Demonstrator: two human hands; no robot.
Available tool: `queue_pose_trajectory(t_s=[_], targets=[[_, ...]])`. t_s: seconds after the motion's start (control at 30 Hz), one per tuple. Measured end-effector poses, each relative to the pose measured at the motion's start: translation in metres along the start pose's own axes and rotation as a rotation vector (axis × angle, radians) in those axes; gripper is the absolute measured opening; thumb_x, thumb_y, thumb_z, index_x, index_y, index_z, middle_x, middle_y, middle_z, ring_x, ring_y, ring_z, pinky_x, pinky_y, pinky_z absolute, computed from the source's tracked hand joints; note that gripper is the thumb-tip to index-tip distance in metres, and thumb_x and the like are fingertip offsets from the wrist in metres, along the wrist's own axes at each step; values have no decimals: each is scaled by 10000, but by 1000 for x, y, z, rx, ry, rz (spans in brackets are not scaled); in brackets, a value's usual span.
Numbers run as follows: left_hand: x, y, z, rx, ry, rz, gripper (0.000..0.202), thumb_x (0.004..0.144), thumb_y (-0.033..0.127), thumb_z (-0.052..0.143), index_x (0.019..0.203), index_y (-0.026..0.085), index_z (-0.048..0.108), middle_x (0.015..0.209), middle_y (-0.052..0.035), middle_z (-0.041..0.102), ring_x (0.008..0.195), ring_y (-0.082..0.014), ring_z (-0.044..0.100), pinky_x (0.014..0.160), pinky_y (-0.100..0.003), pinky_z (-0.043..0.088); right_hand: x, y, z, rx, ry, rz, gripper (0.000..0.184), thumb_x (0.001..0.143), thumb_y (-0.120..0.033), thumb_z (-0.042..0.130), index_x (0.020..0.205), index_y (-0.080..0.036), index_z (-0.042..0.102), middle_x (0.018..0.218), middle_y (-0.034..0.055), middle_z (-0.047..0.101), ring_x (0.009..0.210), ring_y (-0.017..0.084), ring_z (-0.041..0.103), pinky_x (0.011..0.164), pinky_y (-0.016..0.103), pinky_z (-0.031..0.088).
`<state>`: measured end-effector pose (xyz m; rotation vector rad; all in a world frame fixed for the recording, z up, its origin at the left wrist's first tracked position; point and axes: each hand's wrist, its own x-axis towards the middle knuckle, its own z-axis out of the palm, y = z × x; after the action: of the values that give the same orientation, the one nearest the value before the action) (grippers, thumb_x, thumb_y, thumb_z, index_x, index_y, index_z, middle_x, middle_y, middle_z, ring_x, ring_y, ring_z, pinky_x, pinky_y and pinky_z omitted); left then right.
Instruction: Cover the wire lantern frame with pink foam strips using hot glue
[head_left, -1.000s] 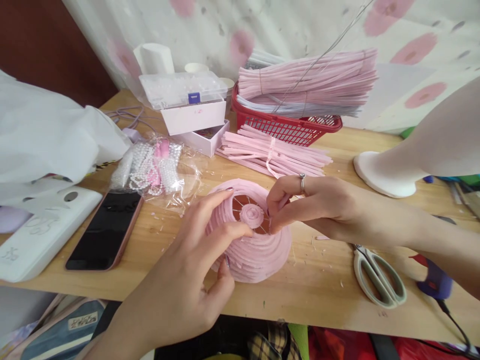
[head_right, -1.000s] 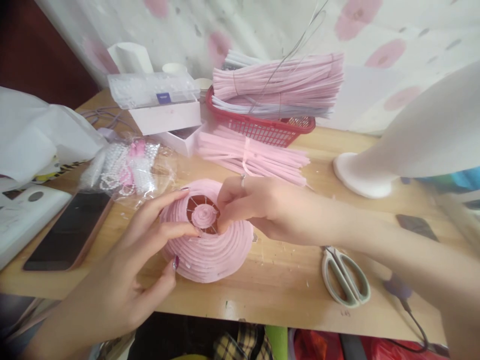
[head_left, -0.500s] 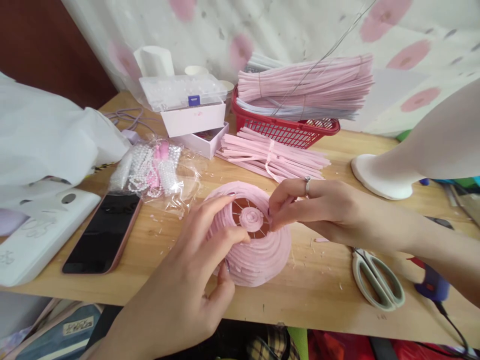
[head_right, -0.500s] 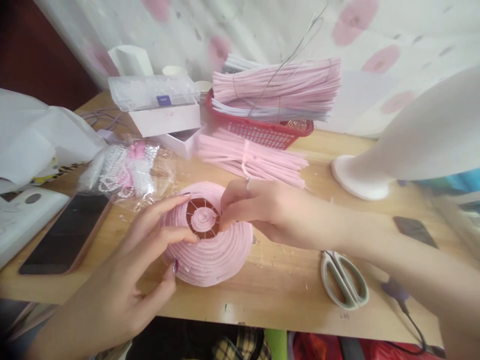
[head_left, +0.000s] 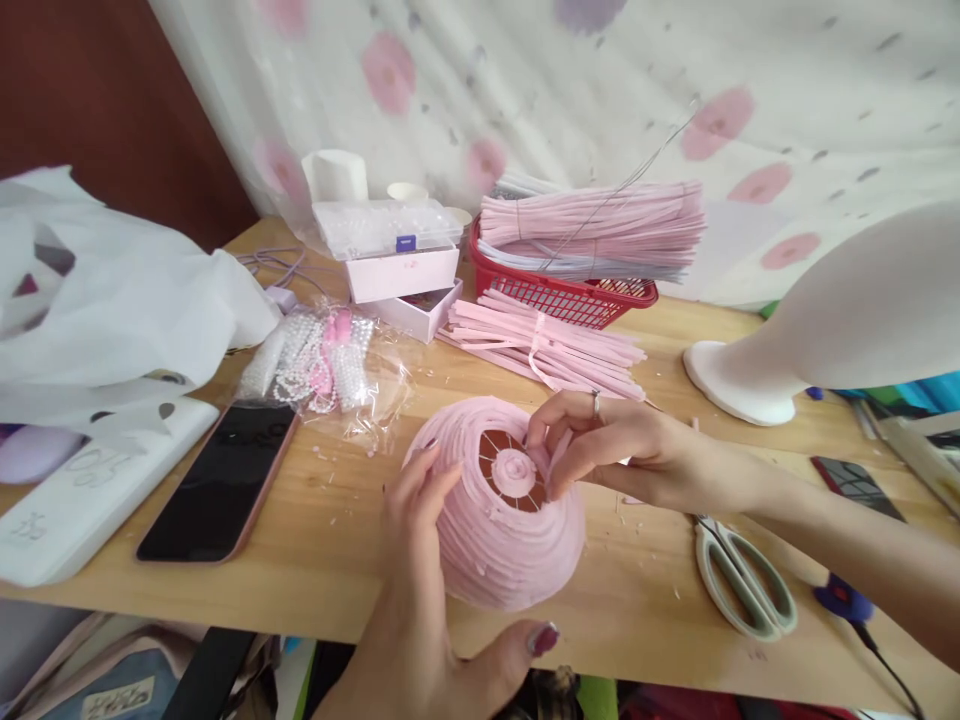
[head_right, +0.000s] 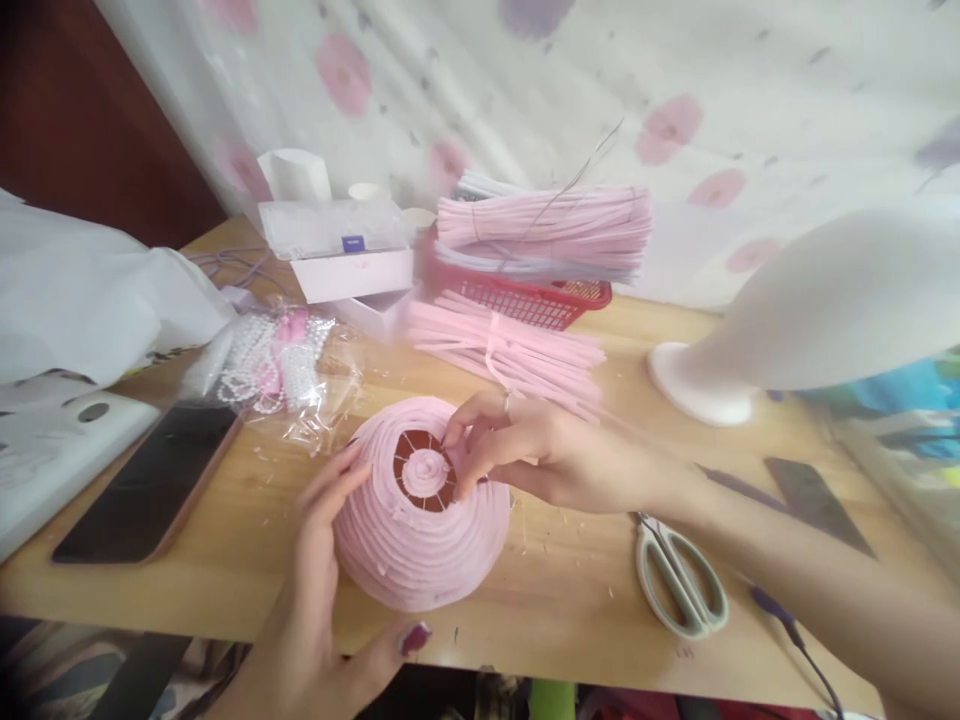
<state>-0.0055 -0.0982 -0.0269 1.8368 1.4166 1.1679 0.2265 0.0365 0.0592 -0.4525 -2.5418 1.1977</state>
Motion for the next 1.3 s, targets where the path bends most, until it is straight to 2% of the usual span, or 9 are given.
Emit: queue_pose_trajectory(t_s=[0.13,0.23,0.33,0.47,0.7,0.83,0.93,1.13,1.3], targets=[[9,-10,-10,-179,-159,-18,899,902,389,693,1557,305,83,1652,-185,198,1540,-399,279,1201,-666,349,-6,-13,14,-31,58,36,222,1005,-100,548,1043,-167,757,1116,119,655,1110,167,641,912,315,542],[16,-19,-22,-280,-258,-11,902,874,348,727,1551,316,131,1642,-168,245,1529,-367,317,1215,-622,357,-10,-25,26,-84,99,66,237,1003,-88,536,1041,-169,755,1080,106,645,1077,155,649,874,288,553],[24,-26,-31,-319,-325,40,900,847,341,758,1540,309,184,1624,-162,287,1530,-353,318,1238,-595,333,-16,-38,38,-152,175,129,219,1005,-136,557,1041,-203,763,1097,104,651,1110,178,644,905,329,557],[39,-26,-39,-345,-411,90,991,805,291,788,1556,304,141,1597,-157,376,1519,-328,357,1241,-576,335,-25,-54,56,-193,243,246,196,996,-179,580,1021,-229,768,1118,102,674,1113,185,652,935,341,554],[74,-14,-51,-89,-517,166,738,793,283,763,1453,279,433,1535,-115,499,1457,-321,452,1217,-579,360,-35,-66,70,-234,367,338,208,986,-180,583,1050,-256,767,1140,78,688,1126,169,647,954,316,534],[78,-14,-59,-45,-487,238,555,876,229,651,1396,306,474,1508,-67,526,1459,-269,451,1229,-530,356,-29,-59,60,-231,361,317,211,989,-195,597,1091,-250,773,1146,83,699,1083,176,655,938,343,531],[66,-13,-59,-1,-398,254,506,918,161,564,1386,325,462,1500,-57,520,1443,-249,467,1213,-487,390,-24,-49,52,-186,344,279,186,982,-205,617,1064,-231,781,1095,80,724,1016,177,674,868,335,547],[25,-2,-41,95,-212,275,462,984,64,397,1330,353,498,1493,-44,450,1434,-206,436,1176,-423,423,-19,-43,48,-121,369,309,107,948,-280,690,951,-210,772,1007,60,748,959,182,691,852,332,549],[18,-3,-31,167,-136,336,505,993,26,372,1384,322,492,1493,-46,426,1423,-162,416,1184,-340,387,-15,-42,39,-150,313,322,120,947,-301,697,920,-206,765,966,46,738,886,164,679,801,311,535]])
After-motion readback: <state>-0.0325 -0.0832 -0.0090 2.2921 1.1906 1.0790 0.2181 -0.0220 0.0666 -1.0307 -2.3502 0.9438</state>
